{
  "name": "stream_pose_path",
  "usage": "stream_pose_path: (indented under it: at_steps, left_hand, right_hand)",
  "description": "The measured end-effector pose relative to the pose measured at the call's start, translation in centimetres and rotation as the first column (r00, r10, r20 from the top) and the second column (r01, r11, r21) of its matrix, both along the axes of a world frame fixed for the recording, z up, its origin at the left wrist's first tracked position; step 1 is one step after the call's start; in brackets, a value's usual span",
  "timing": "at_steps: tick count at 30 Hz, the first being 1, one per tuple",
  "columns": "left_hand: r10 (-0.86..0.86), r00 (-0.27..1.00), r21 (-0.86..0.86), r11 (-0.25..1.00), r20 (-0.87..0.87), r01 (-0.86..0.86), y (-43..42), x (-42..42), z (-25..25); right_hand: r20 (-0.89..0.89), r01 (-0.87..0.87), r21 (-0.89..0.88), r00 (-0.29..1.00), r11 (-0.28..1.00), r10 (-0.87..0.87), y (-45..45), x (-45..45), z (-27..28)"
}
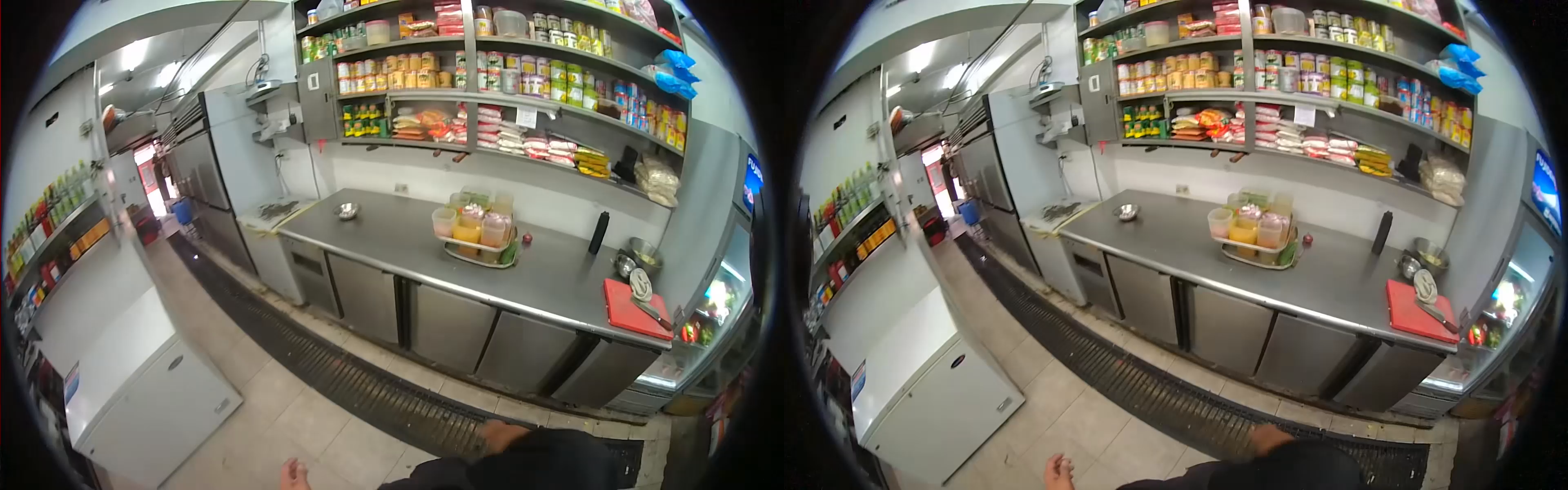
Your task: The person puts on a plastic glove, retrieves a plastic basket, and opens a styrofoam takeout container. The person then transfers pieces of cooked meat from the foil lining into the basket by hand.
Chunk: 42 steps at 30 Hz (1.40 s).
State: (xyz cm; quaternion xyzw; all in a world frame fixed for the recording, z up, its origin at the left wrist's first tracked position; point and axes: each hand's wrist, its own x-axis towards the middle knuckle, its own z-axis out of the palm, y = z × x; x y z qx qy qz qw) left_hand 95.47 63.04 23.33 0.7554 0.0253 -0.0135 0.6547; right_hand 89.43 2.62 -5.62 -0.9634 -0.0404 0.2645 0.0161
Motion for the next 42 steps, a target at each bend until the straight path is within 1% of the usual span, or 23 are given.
stream_pose_path:
  at_steps: [1, 2, 3, 4, 5, 6, 9, 11, 12, 14, 17, 19, 21, 22, 24, 27, 28, 30, 31, 36, 38, 40, 42]
  left_hand:
    - [-0.026, 0.998, 0.297, 0.955, 0.065, 0.005, -3.8, 2.7, 2.7]
    - [-0.119, 0.993, 0.205, 0.972, 0.013, 0.114, -5.1, 5.7, 3.7]
    - [-0.226, 0.974, 0.117, 0.967, -0.035, 0.229, -6.2, 8.8, 4.2]
    - [-0.272, 0.962, 0.128, 0.953, -0.038, 0.274, -7.5, 11.8, 4.7]
    - [-0.364, 0.932, 0.058, 0.930, -0.001, 0.363, -8.9, 14.7, 4.9]
    - [-0.443, 0.896, -0.016, 0.896, 0.041, 0.444, -10.2, 17.5, 5.3]
    - [-0.627, 0.779, -0.097, 0.775, 0.005, 0.624, -13.5, 25.6, 9.8]
    - [-0.620, 0.762, -0.103, 0.759, 0.188, 0.643, -15.8, 30.5, 12.8]
    - [-0.664, 0.684, 0.081, 0.733, 0.302, 0.675, -16.6, 31.9, 16.8]
    - [-0.689, 0.466, 0.077, 0.600, 0.555, 0.796, -18.3, 33.7, 25.9]
    - [-0.646, 0.120, 0.067, 0.257, 0.754, 0.964, -19.4, 34.2, 36.7]
    - [-0.562, 0.077, 0.098, 0.274, 0.823, 0.957, -20.6, 36.0, 39.6]
    - [-0.276, -0.335, 0.433, 0.626, 0.901, 0.649, -21.6, 38.4, 45.1]
    - [-0.192, -0.559, 0.464, 0.792, 0.807, 0.397, -21.6, 39.4, 46.2]
    - [-0.106, -0.521, 0.402, 0.769, 0.847, 0.497, -21.5, 41.0, 46.0]
    - [0.127, -0.438, 0.302, 0.555, 0.890, 0.775, -21.0, 44.0, 45.9]
    - [-0.004, -0.408, 0.360, 0.480, 0.913, 0.800, -19.5, 45.1, 46.4]
    - [-0.074, -0.345, 0.335, 0.492, 0.936, 0.804, -17.5, 47.6, 45.7]
    - [-0.200, -0.465, 0.499, 0.488, 0.862, 0.716, -15.8, 49.7, 44.4]
    - [-0.042, -0.531, 0.419, 0.669, 0.846, 0.614, -11.0, 57.2, 45.2]
    - [-0.167, -0.390, 0.405, 0.617, 0.905, 0.675, -7.9, 59.8, 46.2]
    - [-0.180, -0.437, 0.463, 0.515, 0.881, 0.721, -6.6, 64.5, 46.8]
    - [0.045, -0.680, 0.536, 0.578, 0.732, 0.615, -6.8, 67.5, 46.7]
  right_hand:
    - [-0.228, 0.026, -0.113, 0.972, 0.993, -0.052, -4.2, -2.8, -0.4]
    - [-0.339, 0.366, -0.153, 0.853, 0.918, -0.397, -7.0, -4.9, -3.1]
    - [-0.138, 0.846, 0.001, 0.528, 0.533, -0.838, -4.5, -8.9, 7.4]
    - [-0.429, 0.383, -0.280, 0.770, 0.880, -0.472, -11.0, -12.5, -0.2]
    - [-0.432, 0.425, -0.272, 0.747, 0.863, -0.504, -8.4, -14.0, 4.3]
    - [-0.096, 0.837, -0.260, 0.474, 0.482, -0.875, -4.7, -15.3, 8.3]
    - [-0.060, 0.886, -0.163, 0.430, 0.433, -0.901, -2.6, -7.2, 8.0]
    - [-0.045, 0.902, -0.067, 0.425, 0.427, -0.904, -1.6, -1.2, 7.7]
    - [-0.044, 0.904, -0.012, 0.427, 0.427, -0.903, -0.7, 2.1, 7.6]
    - [-0.025, 0.889, 0.099, 0.451, 0.446, -0.892, -0.5, 10.2, 8.9]
    - [-0.043, 0.854, 0.265, 0.474, 0.448, -0.879, 3.4, 19.3, 7.1]
    - [-0.019, 0.828, 0.345, 0.477, 0.442, -0.879, 3.5, 23.9, 7.7]
    - [-0.017, 0.804, 0.405, 0.484, 0.436, -0.875, 4.4, 26.8, 8.0]
    - [-0.007, 0.789, 0.432, 0.488, 0.437, -0.873, 4.4, 28.2, 8.4]
    - [0.025, 0.743, 0.492, 0.510, 0.455, -0.860, 4.2, 32.7, 9.2]
    - [0.084, 0.642, 0.617, 0.523, 0.456, -0.849, 5.4, 42.1, 10.1]
    - [0.087, 0.598, 0.674, 0.519, 0.434, -0.850, 7.6, 45.9, 9.8]
    - [0.099, 0.504, 0.780, 0.486, 0.371, -0.868, 11.5, 53.8, 9.3]
    - [0.099, 0.500, 0.788, 0.473, 0.359, -0.876, 12.3, 54.3, 8.9]
    - [0.034, 0.591, 0.702, 0.528, 0.396, -0.849, 16.7, 58.0, 7.1]
    - [0.011, 0.616, 0.647, 0.582, 0.450, -0.813, 18.3, 60.5, 7.6]
    - [-0.044, 0.659, 0.564, 0.627, 0.498, -0.778, 20.5, 60.5, 7.9]
    - [-0.113, 0.707, 0.497, 0.628, 0.504, -0.770, 23.5, 59.4, 7.5]
